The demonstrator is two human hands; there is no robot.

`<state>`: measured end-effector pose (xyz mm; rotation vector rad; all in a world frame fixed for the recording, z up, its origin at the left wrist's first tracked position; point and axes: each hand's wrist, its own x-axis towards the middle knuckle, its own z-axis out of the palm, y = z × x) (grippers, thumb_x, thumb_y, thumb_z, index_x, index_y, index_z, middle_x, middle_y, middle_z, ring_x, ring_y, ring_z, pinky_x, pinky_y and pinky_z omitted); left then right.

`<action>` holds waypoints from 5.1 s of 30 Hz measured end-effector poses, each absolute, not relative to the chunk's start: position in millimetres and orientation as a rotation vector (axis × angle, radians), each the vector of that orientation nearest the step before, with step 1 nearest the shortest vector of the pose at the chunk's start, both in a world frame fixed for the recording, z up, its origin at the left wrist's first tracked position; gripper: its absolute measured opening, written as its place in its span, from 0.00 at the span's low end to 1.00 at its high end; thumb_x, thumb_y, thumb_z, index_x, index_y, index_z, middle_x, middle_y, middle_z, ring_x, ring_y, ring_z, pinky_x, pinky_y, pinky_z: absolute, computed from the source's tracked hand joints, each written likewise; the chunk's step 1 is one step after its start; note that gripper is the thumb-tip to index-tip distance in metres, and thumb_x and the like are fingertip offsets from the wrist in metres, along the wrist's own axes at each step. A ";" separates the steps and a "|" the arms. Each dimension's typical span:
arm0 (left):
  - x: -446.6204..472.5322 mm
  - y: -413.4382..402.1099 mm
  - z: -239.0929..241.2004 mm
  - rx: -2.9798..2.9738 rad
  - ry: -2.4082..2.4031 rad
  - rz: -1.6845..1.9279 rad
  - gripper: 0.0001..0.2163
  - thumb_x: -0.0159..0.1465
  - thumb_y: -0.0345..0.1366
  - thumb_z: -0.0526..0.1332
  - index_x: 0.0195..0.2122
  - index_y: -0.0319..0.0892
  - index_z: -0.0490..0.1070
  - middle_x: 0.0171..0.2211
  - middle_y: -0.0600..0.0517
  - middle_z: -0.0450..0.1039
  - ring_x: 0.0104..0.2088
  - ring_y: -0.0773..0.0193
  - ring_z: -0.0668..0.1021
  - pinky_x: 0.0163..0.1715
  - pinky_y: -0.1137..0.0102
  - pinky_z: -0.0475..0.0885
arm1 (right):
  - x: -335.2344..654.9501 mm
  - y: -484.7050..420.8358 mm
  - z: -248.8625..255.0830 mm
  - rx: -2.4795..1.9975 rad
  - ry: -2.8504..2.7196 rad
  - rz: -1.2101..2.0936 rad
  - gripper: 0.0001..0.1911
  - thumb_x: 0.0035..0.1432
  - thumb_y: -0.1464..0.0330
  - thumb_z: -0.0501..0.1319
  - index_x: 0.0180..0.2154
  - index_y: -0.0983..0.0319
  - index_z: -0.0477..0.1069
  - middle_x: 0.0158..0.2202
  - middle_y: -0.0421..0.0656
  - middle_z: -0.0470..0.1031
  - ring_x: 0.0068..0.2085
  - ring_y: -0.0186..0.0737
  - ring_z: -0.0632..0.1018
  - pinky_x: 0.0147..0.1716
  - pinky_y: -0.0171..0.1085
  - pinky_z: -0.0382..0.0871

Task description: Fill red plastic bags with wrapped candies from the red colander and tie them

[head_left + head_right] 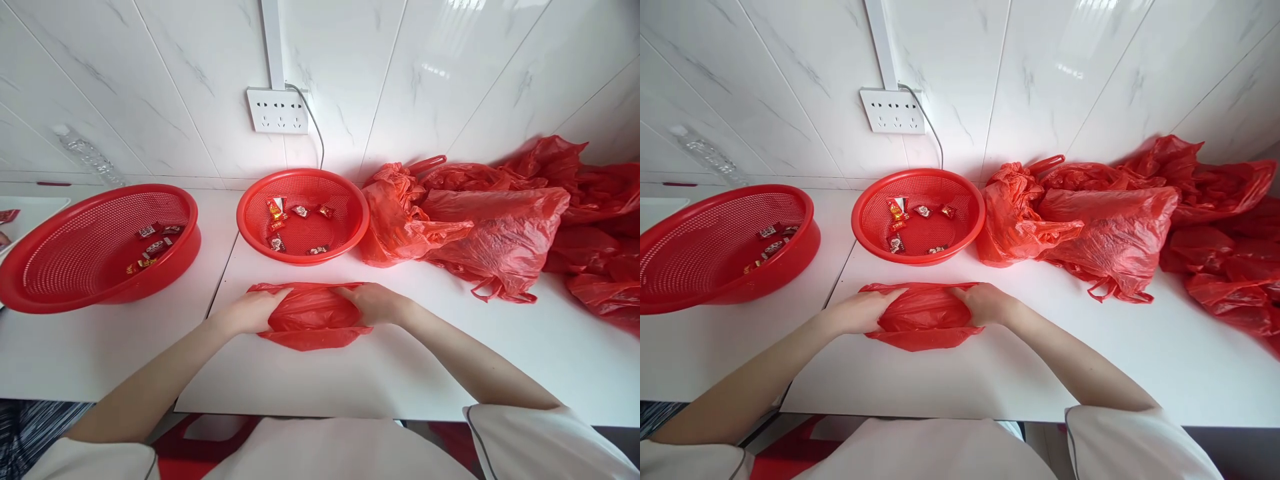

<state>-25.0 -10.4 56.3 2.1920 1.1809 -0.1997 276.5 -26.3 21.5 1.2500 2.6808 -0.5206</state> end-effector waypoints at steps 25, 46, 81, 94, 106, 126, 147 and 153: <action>-16.5 8.4 39.8 1.649 1.296 0.449 0.29 0.51 0.58 0.64 0.46 0.40 0.77 0.50 0.39 0.75 0.52 0.43 0.75 0.52 0.57 0.69 | 261.9 -9.6 -4.4 1.330 2.983 -0.805 0.51 0.46 0.45 0.65 0.65 0.61 0.55 0.67 0.54 0.53 0.66 0.57 0.58 0.62 0.51 0.55; 3.6 26.0 29.5 0.806 1.079 1.070 0.14 0.56 0.37 0.58 0.43 0.37 0.71 0.46 0.43 0.77 0.42 0.54 0.80 0.39 0.62 0.79 | 272.4 10.0 94.6 2.113 2.855 -1.075 0.17 0.63 0.55 0.54 0.34 0.59 0.74 0.29 0.40 0.78 0.30 0.36 0.77 0.31 0.34 0.67; -10.1 24.3 15.1 0.850 1.116 1.081 0.18 0.55 0.36 0.61 0.47 0.37 0.68 0.41 0.45 0.78 0.43 0.50 0.80 0.39 0.57 0.80 | 259.2 51.8 65.9 1.716 2.892 -0.764 0.10 0.62 0.64 0.56 0.37 0.61 0.74 0.30 0.42 0.77 0.31 0.38 0.77 0.32 0.35 0.66; -7.2 20.3 15.6 0.747 1.126 0.960 0.16 0.54 0.37 0.60 0.43 0.37 0.71 0.35 0.45 0.80 0.39 0.48 0.82 0.33 0.60 0.80 | 254.5 42.4 65.8 1.671 3.033 -0.932 0.12 0.63 0.68 0.54 0.45 0.59 0.73 0.38 0.43 0.78 0.38 0.38 0.78 0.40 0.36 0.70; 9.0 10.4 -0.8 0.730 0.994 0.924 0.22 0.57 0.37 0.61 0.51 0.33 0.70 0.41 0.41 0.79 0.42 0.48 0.81 0.41 0.56 0.78 | 215.1 69.8 2.7 2.547 2.738 -1.560 0.30 0.54 0.59 0.65 0.55 0.62 0.60 0.53 0.53 0.72 0.46 0.42 0.78 0.41 0.40 0.74; 4.7 12.5 11.1 0.600 0.987 0.915 0.18 0.58 0.36 0.60 0.49 0.33 0.70 0.43 0.39 0.79 0.39 0.48 0.82 0.39 0.58 0.78 | 235.8 74.7 27.5 2.097 2.390 -2.983 0.19 0.37 0.68 0.75 0.33 0.63 0.74 0.30 0.39 0.79 0.29 0.33 0.79 0.32 0.32 0.75; 3.0 12.8 14.5 0.585 1.029 0.894 0.17 0.56 0.37 0.62 0.44 0.32 0.71 0.37 0.40 0.80 0.36 0.48 0.82 0.33 0.61 0.78 | 229.9 74.2 30.8 2.035 1.220 -3.800 0.15 0.39 0.67 0.75 0.32 0.62 0.77 0.30 0.39 0.81 0.29 0.31 0.79 0.28 0.28 0.75; 4.3 11.4 18.6 0.594 1.027 0.898 0.19 0.56 0.37 0.61 0.48 0.33 0.70 0.39 0.40 0.79 0.38 0.46 0.82 0.31 0.61 0.78 | 229.1 71.7 29.1 2.041 1.522 -3.679 0.16 0.39 0.66 0.75 0.33 0.62 0.78 0.32 0.40 0.81 0.31 0.36 0.80 0.35 0.35 0.76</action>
